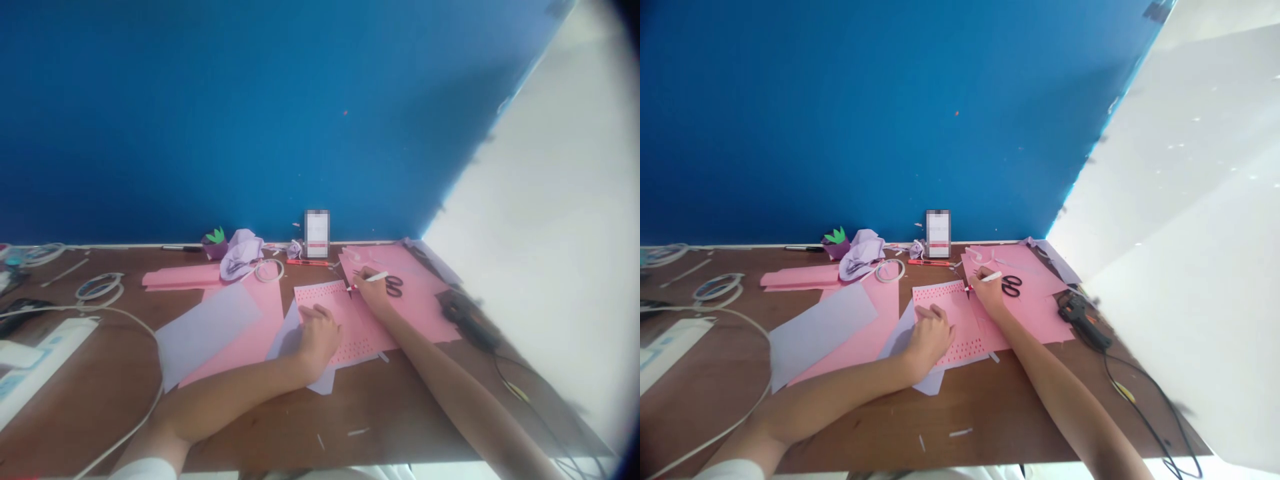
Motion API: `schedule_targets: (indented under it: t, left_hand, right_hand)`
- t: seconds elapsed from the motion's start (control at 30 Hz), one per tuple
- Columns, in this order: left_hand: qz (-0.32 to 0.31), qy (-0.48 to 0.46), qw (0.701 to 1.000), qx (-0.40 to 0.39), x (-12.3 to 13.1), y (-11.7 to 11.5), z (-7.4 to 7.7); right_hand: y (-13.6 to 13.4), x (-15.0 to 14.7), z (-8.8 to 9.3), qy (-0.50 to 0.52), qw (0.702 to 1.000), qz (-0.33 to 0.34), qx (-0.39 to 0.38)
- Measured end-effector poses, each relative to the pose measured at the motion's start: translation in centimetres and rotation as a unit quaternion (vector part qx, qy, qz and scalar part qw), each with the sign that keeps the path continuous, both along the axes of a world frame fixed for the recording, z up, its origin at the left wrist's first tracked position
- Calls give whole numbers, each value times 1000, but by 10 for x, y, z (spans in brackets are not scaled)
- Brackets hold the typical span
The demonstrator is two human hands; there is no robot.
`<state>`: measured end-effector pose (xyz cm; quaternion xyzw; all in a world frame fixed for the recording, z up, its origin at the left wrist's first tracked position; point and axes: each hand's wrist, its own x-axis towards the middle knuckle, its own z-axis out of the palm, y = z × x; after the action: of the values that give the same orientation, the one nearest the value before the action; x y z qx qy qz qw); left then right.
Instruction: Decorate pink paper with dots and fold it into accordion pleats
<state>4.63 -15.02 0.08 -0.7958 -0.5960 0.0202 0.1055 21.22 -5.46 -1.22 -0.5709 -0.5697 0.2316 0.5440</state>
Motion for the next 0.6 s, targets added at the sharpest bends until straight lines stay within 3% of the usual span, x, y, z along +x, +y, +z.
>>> schedule_targets:
  t: [0.6]
  left_hand:
    - [9,-12,1000,-20,0,-1,1]
  right_hand:
    - [-2,-1,1,14,1000,-11,4]
